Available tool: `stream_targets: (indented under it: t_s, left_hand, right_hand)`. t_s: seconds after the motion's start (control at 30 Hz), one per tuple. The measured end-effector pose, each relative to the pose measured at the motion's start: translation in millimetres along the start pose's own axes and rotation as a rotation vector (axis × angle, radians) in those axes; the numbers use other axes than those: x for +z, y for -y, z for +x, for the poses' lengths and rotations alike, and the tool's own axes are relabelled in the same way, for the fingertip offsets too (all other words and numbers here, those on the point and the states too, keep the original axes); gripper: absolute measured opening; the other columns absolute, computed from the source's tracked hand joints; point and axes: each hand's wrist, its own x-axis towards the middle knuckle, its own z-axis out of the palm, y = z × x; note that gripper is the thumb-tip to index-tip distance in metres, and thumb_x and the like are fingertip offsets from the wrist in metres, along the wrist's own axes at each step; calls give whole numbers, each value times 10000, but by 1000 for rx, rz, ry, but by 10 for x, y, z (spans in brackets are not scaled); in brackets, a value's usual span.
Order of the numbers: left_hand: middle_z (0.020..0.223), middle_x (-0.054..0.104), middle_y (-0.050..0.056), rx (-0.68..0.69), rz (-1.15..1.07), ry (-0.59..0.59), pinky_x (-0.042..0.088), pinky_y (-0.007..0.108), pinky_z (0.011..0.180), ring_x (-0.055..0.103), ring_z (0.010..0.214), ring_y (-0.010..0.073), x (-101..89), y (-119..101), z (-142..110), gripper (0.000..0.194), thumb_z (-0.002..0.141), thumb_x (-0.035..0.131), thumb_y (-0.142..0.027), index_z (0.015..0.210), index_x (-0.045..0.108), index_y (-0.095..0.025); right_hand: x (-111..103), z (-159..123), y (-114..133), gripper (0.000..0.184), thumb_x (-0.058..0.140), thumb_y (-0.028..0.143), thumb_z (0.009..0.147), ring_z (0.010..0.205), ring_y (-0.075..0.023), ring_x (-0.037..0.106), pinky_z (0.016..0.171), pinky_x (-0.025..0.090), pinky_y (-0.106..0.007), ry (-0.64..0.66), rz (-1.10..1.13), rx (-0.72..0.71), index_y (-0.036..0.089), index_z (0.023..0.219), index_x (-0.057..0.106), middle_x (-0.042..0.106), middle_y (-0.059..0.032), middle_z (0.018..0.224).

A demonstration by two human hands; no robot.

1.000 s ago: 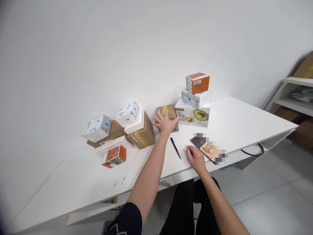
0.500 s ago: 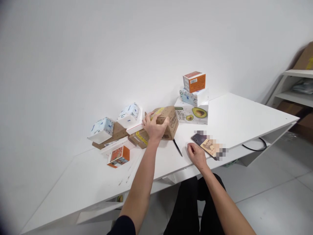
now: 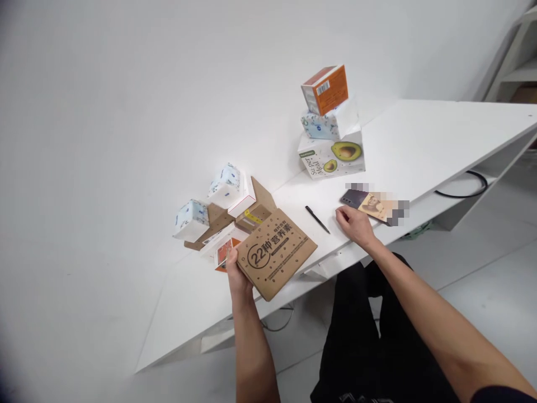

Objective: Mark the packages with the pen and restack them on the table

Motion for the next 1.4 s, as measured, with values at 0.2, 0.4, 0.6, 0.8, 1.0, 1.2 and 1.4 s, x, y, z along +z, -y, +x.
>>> stream_targets:
  t_s: [0.2, 0.4, 0.6, 0.8, 1.0, 1.2, 1.4]
  left_hand:
    - [947, 731, 117, -560, -335, 46, 546, 407, 807, 687, 908, 279, 16, 162, 95, 527, 810, 495, -559, 1044, 673, -122]
    - [1078, 692, 97, -504, -228, 19, 527, 378, 858, 652, 1021, 247, 85, 207, 219, 546, 846, 453, -620, 1129, 623, -186]
    - [1291, 561, 65, -7, 92, -376, 455, 388, 960, 490, 1262, 232, 17, 49, -155, 366, 871, 510, -460, 1177, 577, -270]
    - [1047, 662, 61, 637, 627, -167, 398, 459, 1034, 570, 1100, 211, 100, -17, -475, 145, 876, 551, -258, 923, 683, -218]
    - [1007, 680, 70, 759, 851, -77, 380, 486, 1048, 591, 1038, 197, 222, 104, -416, 141, 877, 543, -191, 947, 664, -206]
    - [1003, 681, 61, 753, 839, -61, 374, 468, 1046, 595, 1019, 190, 228, 68, -428, 147, 876, 540, -185, 942, 666, -221]
    - [1044, 672, 64, 672, 793, -18, 350, 478, 1057, 570, 1060, 209, 173, 53, -405, 162, 874, 558, -232, 975, 685, -239]
  right_hand:
    - [-1, -6, 8, 188, 486, 293, 832, 552, -163, 593, 561, 430, -263, -4, -26, 7, 203, 755, 632, 639, -21, 617]
    - [9, -6, 1, 196, 490, 311, 826, 546, -163, 585, 557, 426, -265, -7, -30, 18, 198, 767, 638, 644, -24, 621]
    - [-2, -17, 19, 212, 488, 328, 818, 568, -167, 590, 573, 425, -267, 22, -28, 69, 197, 780, 650, 655, -26, 634]
    - [29, 46, 117, 255, 485, 384, 813, 632, -193, 614, 577, 396, -281, 122, -151, 250, 211, 788, 669, 676, -28, 667]
    - [189, 78, 416, 441, 499, 577, 814, 827, -237, 630, 629, 392, -305, 375, -359, 162, 219, 1009, 666, 710, -51, 857]
    - [319, 35, 415, 280, 503, 407, 851, 872, -268, 598, 669, 388, -354, 372, -578, 32, 203, 922, 680, 684, -109, 923]
    - [342, -1, 263, 232, 488, 341, 853, 818, -256, 598, 639, 405, -358, 250, -488, -2, 219, 857, 686, 671, -95, 867]
